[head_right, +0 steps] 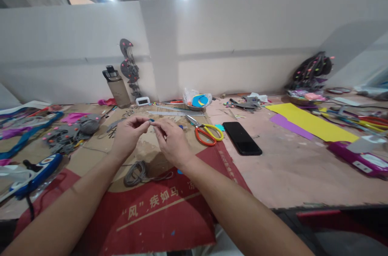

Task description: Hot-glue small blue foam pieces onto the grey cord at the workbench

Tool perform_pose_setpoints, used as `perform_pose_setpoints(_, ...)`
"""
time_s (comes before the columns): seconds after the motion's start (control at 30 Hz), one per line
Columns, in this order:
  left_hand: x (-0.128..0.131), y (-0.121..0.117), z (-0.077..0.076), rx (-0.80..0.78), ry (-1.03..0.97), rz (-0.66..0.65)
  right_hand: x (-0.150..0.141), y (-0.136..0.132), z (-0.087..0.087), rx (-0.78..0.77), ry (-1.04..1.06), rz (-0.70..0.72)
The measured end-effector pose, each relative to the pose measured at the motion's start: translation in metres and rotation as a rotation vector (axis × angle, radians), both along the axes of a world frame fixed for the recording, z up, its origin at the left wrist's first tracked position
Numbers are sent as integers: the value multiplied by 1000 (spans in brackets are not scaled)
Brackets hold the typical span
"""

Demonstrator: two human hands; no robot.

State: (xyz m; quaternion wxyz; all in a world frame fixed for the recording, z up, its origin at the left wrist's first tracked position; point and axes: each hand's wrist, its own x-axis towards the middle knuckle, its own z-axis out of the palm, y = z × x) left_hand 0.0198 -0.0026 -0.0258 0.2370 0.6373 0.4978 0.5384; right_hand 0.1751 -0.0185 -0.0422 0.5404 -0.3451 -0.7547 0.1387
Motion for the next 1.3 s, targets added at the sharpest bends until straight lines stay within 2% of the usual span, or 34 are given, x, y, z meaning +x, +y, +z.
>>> perform_pose_setpoints(0.3,-2,10,-7,-73,-421,-179,4,-3,-6,76,-97,3)
perform_pose_setpoints(0.37,-5,13,-6,-77,-510,-214,12,4,-8,5,-23,-47)
perform_pose_setpoints(0.47,-10,17,-3,-57,-584,-204,26,21,-14,-182,17,-209)
perform_pose_setpoints(0.6,-13,21,-2,-51,-596,-164,34,38,-32,-385,-311,-385)
perform_pose_setpoints(0.67,-14,22,-4,-44,-580,-167,33,41,-40,-417,-416,-393)
perform_pose_setpoints(0.8,-14,23,-7,-50,-539,-171,31,43,-46,-467,-450,-347)
perform_pose_setpoints(0.9,-15,24,-8,-71,-540,-150,32,44,-40,-530,-313,-289)
perform_pose_setpoints(1.03,-18,25,-7,-113,-609,-133,28,40,-28,-540,75,-204)
perform_pose_setpoints(1.13,-17,24,-6,-164,-620,-154,20,35,-21,-540,361,-82)
perform_pose_setpoints(1.2,-14,21,-7,-229,-587,-207,15,31,-17,-539,450,-26)
perform_pose_setpoints(1.3,-7,16,-9,-383,-510,-310,12,26,-12,-503,436,-34)
